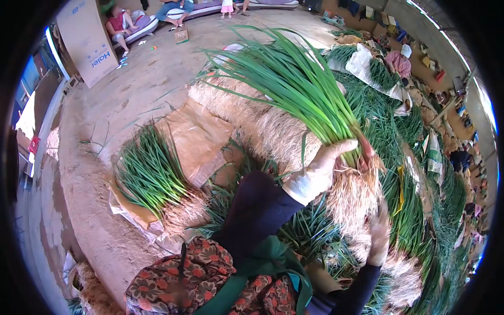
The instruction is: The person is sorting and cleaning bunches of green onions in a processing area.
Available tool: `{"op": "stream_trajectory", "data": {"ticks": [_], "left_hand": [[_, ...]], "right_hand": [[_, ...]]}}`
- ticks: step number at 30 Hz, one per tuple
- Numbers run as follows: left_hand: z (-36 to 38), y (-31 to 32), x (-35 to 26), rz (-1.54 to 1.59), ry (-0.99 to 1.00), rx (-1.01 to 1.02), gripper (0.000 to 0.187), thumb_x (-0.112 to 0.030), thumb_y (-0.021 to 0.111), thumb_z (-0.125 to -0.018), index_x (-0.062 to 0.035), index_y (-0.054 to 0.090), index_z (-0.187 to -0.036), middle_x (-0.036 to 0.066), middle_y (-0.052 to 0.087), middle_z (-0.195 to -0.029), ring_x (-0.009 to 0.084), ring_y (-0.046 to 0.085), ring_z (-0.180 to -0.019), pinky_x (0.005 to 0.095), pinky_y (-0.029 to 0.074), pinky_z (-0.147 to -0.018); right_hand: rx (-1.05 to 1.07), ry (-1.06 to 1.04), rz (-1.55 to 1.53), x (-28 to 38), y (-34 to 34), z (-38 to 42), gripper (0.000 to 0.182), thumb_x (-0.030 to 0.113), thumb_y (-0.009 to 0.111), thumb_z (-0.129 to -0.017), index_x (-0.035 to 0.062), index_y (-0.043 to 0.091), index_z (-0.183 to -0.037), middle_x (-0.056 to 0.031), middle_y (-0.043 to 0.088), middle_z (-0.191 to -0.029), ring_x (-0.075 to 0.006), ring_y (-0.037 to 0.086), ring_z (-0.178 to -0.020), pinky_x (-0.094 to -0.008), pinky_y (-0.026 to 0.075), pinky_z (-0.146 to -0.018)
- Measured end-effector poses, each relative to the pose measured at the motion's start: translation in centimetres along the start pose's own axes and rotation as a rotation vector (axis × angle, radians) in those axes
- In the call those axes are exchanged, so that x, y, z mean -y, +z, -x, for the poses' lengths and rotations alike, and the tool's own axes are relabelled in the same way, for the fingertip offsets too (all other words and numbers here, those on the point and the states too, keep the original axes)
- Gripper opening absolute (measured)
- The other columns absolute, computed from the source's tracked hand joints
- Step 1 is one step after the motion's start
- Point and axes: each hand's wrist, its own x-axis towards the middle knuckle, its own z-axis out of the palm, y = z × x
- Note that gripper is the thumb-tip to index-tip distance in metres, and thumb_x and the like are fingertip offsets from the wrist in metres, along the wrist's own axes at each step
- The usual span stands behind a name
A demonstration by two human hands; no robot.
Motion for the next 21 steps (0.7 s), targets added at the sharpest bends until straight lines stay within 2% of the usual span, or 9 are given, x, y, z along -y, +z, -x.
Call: {"op": "stream_trajectory", "data": {"ticks": [5, 10, 11, 14, 16, 17, 19, 20, 21], "left_hand": [[2.0, 0.0, -0.7, 0.076, -0.051, 0.085, 0.03, -0.024, 0.059, -0.083, -0.0005, 0.057, -0.101, 0.011, 0.063, -0.093, 0.0172, 0.062, -0.075, 0.0285, 0.053, -0.067], [2.8, -1.3, -4.9, 0.237, -0.17, -0.094, 0.031, -0.022, 0.062, -0.082, -0.0021, 0.058, -0.105, 0.008, 0.063, -0.094, 0.0193, 0.064, -0.077, 0.0328, 0.055, -0.07], [2.1, -2.2, -4.7, 0.242, -0.157, -0.014, 0.028, -0.022, 0.061, -0.082, -0.0019, 0.059, -0.102, 0.009, 0.064, -0.091, 0.0198, 0.064, -0.075, 0.0334, 0.056, -0.066], [2.8, -2.2, -7.2, 0.076, 0.094, 0.121, 0.02, -0.012, 0.057, -0.078, -0.0036, 0.061, -0.096, 0.011, 0.065, -0.09, 0.0199, 0.064, -0.073, 0.0296, 0.055, -0.062], [4.1, -3.1, -11.2, -0.031, 0.117, 0.029, 0.024, -0.019, 0.057, -0.078, -0.0007, 0.063, -0.092, 0.011, 0.066, -0.09, 0.0191, 0.064, -0.074, 0.0322, 0.055, -0.063], [4.5, -4.3, -13.0, -0.153, 0.176, -0.149, 0.023, -0.02, 0.057, -0.079, -0.001, 0.063, -0.09, 0.01, 0.066, -0.089, 0.018, 0.064, -0.075, 0.0319, 0.054, -0.064], [5.1, -7.5, -17.7, -0.348, 0.327, -0.097, 0.023, -0.021, 0.057, -0.08, -0.0021, 0.064, -0.092, 0.008, 0.066, -0.091, 0.0159, 0.063, -0.081, 0.0315, 0.054, -0.062], [6.8, -9.0, -20.6, -0.346, 0.251, -0.077, 0.026, -0.022, 0.057, -0.081, -0.0033, 0.063, -0.097, 0.006, 0.066, -0.093, 0.0148, 0.062, -0.086, 0.0293, 0.053, -0.068], [9.0, -10.2, -22.9, -0.54, 0.271, -0.249, 0.027, -0.023, 0.057, -0.084, -0.0051, 0.062, -0.103, 0.004, 0.065, -0.098, 0.0136, 0.061, -0.09, 0.0277, 0.051, -0.076]], "right_hand": [[0.205, -0.007, -0.215, 5.3, 4.1, -7.2, 0.035, 0.014, 0.051, -0.09, 0.0008, 0.046, -0.122, -0.0134, 0.048, -0.103, -0.0237, 0.045, -0.096, -0.0329, 0.036, -0.081], [0.19, 0.05, -0.308, 3.9, 4.4, -7.3, 0.029, 0.019, 0.048, -0.092, -0.0003, 0.051, -0.114, -0.0077, 0.046, -0.085, -0.0179, 0.042, -0.077, -0.0295, 0.034, -0.067], [0.176, 0.062, -0.327, 3.4, 4.1, -7.4, 0.029, 0.021, 0.048, -0.093, -0.0005, 0.052, -0.112, -0.0065, 0.045, -0.082, -0.0167, 0.042, -0.074, -0.0288, 0.033, -0.064], [0.145, 0.109, -0.376, 1.2, 3.4, -7.8, 0.03, 0.024, 0.046, -0.094, -0.0012, 0.054, -0.107, -0.003, 0.044, -0.071, -0.0132, 0.04, -0.062, -0.0268, 0.032, -0.056], [0.117, 0.133, -0.408, -0.7, 2.9, -8.0, 0.031, 0.026, 0.045, -0.095, -0.0016, 0.056, -0.104, -0.0007, 0.043, -0.063, -0.0109, 0.039, -0.055, -0.0255, 0.031, -0.05], [0.096, 0.156, -0.429, -1.9, 2.9, -7.7, 0.032, 0.027, 0.045, -0.095, -0.0018, 0.057, -0.103, 0.0004, 0.042, -0.06, -0.0097, 0.039, -0.051, -0.0248, 0.03, -0.047], [0.032, 0.304, -0.426, -4.4, 3.2, -7.0, 0.038, 0.035, 0.044, -0.095, -0.0008, 0.058, -0.095, 0.0025, 0.041, -0.054, -0.0069, 0.037, -0.046, -0.0228, 0.028, -0.043], [-0.019, 0.418, -0.408, -6.1, 3.3, -5.5, 0.044, 0.041, 0.043, -0.095, 0.0005, 0.059, -0.089, 0.0034, 0.039, -0.051, -0.0052, 0.036, -0.045, -0.0214, 0.026, -0.042], [-0.003, 0.456, -0.385, -6.5, 3.5, -4.0, 0.039, 0.038, 0.043, -0.095, 0.0032, 0.06, -0.089, 0.0045, 0.04, -0.054, -0.005, 0.035, -0.047, -0.0208, 0.026, -0.044]]}}
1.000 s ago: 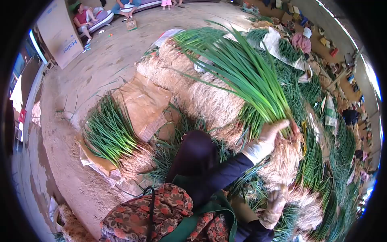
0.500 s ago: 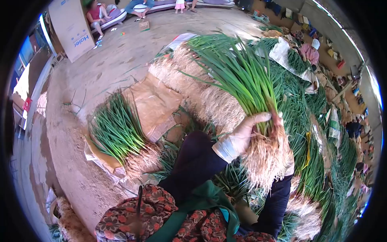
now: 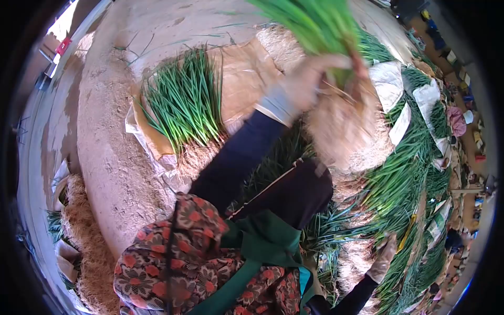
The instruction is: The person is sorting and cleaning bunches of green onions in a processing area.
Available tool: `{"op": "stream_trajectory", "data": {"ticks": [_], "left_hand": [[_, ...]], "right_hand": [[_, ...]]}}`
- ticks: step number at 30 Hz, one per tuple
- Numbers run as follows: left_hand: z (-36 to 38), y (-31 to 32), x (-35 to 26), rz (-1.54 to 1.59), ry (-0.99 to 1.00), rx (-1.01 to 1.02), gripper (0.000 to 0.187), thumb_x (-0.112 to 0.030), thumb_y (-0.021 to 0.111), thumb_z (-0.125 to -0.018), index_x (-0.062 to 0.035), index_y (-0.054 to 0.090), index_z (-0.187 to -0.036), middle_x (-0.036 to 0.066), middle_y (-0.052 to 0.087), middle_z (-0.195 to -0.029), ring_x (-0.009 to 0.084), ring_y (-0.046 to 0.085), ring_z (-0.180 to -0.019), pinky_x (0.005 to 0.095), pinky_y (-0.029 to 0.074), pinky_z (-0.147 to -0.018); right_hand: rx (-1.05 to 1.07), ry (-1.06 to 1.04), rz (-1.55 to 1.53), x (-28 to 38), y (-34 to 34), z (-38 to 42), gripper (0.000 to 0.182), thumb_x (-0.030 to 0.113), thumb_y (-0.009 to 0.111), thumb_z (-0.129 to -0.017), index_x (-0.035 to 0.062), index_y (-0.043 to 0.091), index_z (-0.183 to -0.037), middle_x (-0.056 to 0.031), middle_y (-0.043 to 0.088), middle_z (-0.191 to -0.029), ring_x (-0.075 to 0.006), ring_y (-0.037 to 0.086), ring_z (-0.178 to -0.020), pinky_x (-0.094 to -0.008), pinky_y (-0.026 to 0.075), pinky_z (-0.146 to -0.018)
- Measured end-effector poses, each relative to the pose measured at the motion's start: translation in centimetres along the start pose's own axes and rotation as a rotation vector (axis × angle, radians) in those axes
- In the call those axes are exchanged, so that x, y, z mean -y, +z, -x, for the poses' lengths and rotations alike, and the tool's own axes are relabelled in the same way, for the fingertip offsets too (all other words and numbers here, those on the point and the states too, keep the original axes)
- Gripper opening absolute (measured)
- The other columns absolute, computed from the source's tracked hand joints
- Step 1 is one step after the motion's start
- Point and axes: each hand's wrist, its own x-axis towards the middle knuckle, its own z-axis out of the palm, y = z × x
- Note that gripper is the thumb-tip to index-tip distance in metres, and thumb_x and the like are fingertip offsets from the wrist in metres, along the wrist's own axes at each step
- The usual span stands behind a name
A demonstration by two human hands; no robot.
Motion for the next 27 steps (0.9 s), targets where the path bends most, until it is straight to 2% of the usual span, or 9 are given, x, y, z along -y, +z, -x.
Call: {"op": "stream_trajectory", "data": {"ticks": [2, 7, 10, 12, 13, 17, 21, 23, 27], "left_hand": [[-0.9, -8.8, 0.5, -0.366, 0.226, -0.094, 0.028, -0.021, 0.06, -0.085, -0.0061, 0.06, -0.108, 0.003, 0.064, -0.102, 0.0145, 0.06, -0.093, 0.0273, 0.051, -0.081], [2.3, -25.2, -1.1, -0.121, -0.191, -0.513, 0.034, -0.015, 0.065, -0.078, -0.0009, 0.058, -0.108, 0.01, 0.064, -0.1, 0.0187, 0.064, -0.086, 0.0311, 0.054, -0.074], [8.0, -33.4, 3.8, 0.099, -0.133, -0.66, 0.035, -0.016, 0.063, -0.079, -0.0001, 0.056, -0.109, 0.01, 0.064, -0.093, 0.0206, 0.063, -0.077, 0.0322, 0.055, -0.066], [12.9, -34.9, 7.7, 0.636, -0.265, -0.679, 0.031, -0.02, 0.064, -0.077, -0.002, 0.059, -0.102, 0.008, 0.064, -0.088, 0.0208, 0.062, -0.078, 0.0319, 0.054, -0.069], [14.1, -32.6, 8.7, 0.468, -0.235, -0.95, 0.03, -0.022, 0.064, -0.077, -0.0026, 0.06, -0.098, 0.006, 0.064, -0.083, 0.0208, 0.062, -0.074, 0.0315, 0.053, -0.065], [20.3, -39.3, 18.6, 0.375, -0.226, -0.934, 0.018, -0.016, 0.063, -0.076, -0.0049, 0.061, -0.089, 0.009, 0.063, -0.081, 0.0233, 0.061, -0.072, 0.0359, 0.053, -0.07], [19.0, -35.2, 15.1, 0.331, -0.405, -1.131, 0.021, -0.019, 0.068, -0.075, -0.0033, 0.061, -0.087, 0.011, 0.064, -0.083, 0.0262, 0.06, -0.072, 0.0378, 0.053, -0.071], [23.1, -45.5, 21.3, -0.159, -0.65, -1.461, 0.047, -0.026, 0.07, -0.075, 0.0012, 0.054, -0.11, 0.015, 0.062, -0.098, 0.0266, 0.061, -0.084, 0.0359, 0.05, -0.075], [23.2, -41.4, 16.5, -0.326, -0.69, -1.522, 0.054, -0.014, 0.072, -0.074, -0.0081, 0.051, -0.123, 0.017, 0.047, -0.126, 0.0278, 0.049, -0.112, 0.0339, 0.044, -0.089]], "right_hand": [[0.008, 0.082, 0.07, -1.9, -0.3, 1.8, 0.035, 0.036, 0.044, -0.096, 0.0057, 0.061, -0.09, 0.0053, 0.042, -0.058, -0.0047, 0.035, -0.049, -0.0202, 0.027, -0.045], [0.132, 0.536, 0.268, -11.3, -3.0, 1.3, 0.048, 0.046, 0.041, -0.094, 0.0037, 0.062, -0.099, -0.0003, 0.053, -0.058, -0.0116, 0.05, -0.047, -0.0223, 0.038, -0.042], [0.313, 0.373, 0.378, -10.9, -1.5, 3.8, 0.04, 0.038, 0.045, -0.092, 0.003, 0.062, -0.098, -0.0077, 0.061, -0.07, -0.0168, 0.059, -0.055, -0.0285, 0.046, -0.046], [0.372, 0.327, 0.424, -10.2, -0.3, 4.8, 0.036, 0.035, 0.047, -0.091, 0.0028, 0.061, -0.098, -0.0088, 0.063, -0.075, -0.0167, 0.06, -0.06, -0.0278, 0.046, -0.049], [0.382, 0.39, 0.44, -10.1, 0.2, 4.9, 0.035, 0.034, 0.048, -0.091, 0.0027, 0.061, -0.099, -0.0092, 0.063, -0.077, -0.0166, 0.06, -0.062, -0.0276, 0.046, -0.05], [0.398, 0.471, 0.557, -8.5, 2.3, 4.4, 0.03, 0.033, 0.05, -0.091, 0.0055, 0.061, -0.098, -0.0057, 0.063, -0.073, -0.0153, 0.061, -0.056, -0.0256, 0.046, -0.047], [0.473, 0.447, 0.552, -7.1, 4.4, 3.9, 0.034, 0.035, 0.05, -0.091, 0.0054, 0.063, -0.101, -0.0031, 0.063, -0.079, -0.0118, 0.058, -0.06, -0.0244, 0.046, -0.049], [0.465, 0.556, 0.54, -5.9, 6.4, 4.0, 0.035, 0.036, 0.052, -0.09, 0.0051, 0.063, -0.103, -0.0018, 0.063, -0.085, -0.0097, 0.057, -0.07, -0.0252, 0.048, -0.056], [0.517, 0.7, 0.527, -7.7, 7.1, 4.0, 0.04, 0.037, 0.055, -0.089, 0.0072, 0.056, -0.115, -0.0036, 0.061, -0.097, -0.0158, 0.058, -0.088, -0.0271, 0.05, -0.065]]}}
